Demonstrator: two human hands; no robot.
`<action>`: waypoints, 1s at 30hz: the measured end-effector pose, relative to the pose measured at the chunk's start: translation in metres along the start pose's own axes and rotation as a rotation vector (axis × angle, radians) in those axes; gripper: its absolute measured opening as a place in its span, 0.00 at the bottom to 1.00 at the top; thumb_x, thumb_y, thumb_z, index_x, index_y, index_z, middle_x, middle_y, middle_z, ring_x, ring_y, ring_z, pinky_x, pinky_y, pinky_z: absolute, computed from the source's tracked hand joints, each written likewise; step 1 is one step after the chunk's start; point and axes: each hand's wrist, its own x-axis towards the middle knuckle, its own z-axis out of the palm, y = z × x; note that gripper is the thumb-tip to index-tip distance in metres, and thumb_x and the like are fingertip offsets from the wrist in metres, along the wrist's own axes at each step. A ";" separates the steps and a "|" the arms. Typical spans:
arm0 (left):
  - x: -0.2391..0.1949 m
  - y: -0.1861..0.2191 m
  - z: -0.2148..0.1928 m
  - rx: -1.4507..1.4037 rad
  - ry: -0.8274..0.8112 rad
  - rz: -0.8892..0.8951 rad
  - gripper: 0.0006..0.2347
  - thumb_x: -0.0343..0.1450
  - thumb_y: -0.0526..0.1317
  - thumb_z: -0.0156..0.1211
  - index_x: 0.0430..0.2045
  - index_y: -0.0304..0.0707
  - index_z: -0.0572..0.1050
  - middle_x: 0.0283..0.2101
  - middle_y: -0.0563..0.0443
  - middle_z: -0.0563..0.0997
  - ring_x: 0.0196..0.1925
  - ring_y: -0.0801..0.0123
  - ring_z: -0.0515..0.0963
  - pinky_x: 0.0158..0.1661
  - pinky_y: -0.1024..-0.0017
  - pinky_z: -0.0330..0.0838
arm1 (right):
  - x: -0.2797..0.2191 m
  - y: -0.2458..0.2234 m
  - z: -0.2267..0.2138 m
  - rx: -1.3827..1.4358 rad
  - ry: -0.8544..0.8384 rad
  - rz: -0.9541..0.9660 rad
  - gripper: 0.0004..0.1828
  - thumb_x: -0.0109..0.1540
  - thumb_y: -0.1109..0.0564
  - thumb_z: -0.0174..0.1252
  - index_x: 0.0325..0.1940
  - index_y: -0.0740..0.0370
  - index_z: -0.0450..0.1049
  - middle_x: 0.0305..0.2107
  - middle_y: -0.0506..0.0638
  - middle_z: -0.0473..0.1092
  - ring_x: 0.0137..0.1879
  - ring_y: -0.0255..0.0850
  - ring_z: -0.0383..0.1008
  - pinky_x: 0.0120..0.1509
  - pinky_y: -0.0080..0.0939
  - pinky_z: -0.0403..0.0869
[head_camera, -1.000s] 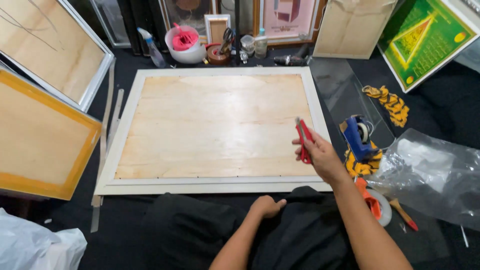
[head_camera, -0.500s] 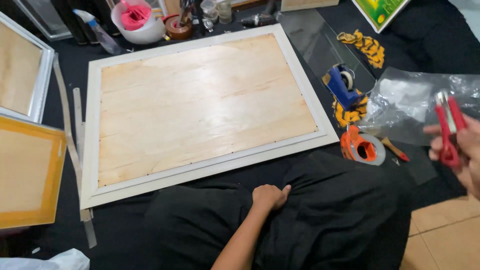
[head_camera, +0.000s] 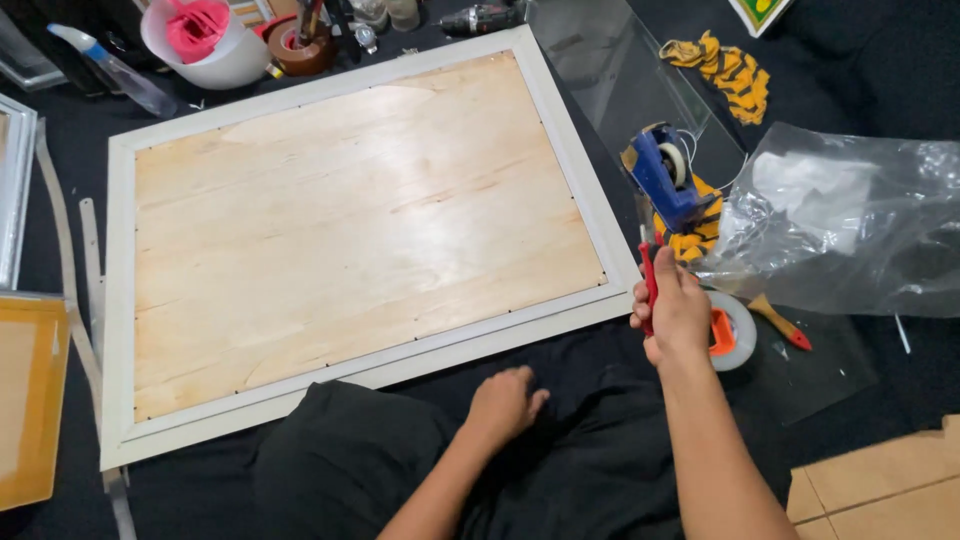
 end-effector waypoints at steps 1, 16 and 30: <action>0.011 0.004 -0.019 -0.005 -0.022 -0.008 0.14 0.72 0.51 0.61 0.34 0.40 0.73 0.37 0.37 0.81 0.37 0.36 0.81 0.37 0.45 0.74 | 0.021 0.020 -0.010 -0.008 0.010 0.021 0.24 0.70 0.35 0.51 0.43 0.59 0.69 0.19 0.46 0.62 0.19 0.32 0.56 0.22 0.34 0.58; 0.133 -0.042 -0.029 -0.064 0.362 0.241 0.08 0.70 0.47 0.66 0.37 0.49 0.80 0.27 0.52 0.77 0.31 0.58 0.79 0.34 0.66 0.73 | 0.098 0.071 0.010 0.015 0.045 0.035 0.16 0.73 0.50 0.50 0.60 0.61 0.68 0.39 0.60 0.76 0.43 0.44 0.80 0.45 0.37 0.78; 0.148 -0.007 -0.027 -0.012 0.445 0.361 0.10 0.70 0.46 0.65 0.43 0.52 0.80 0.38 0.53 0.79 0.38 0.58 0.78 0.38 0.65 0.68 | 0.119 0.095 0.012 -0.037 0.221 0.112 0.18 0.74 0.51 0.46 0.63 0.66 0.64 0.40 0.61 0.74 0.39 0.48 0.79 0.43 0.45 0.80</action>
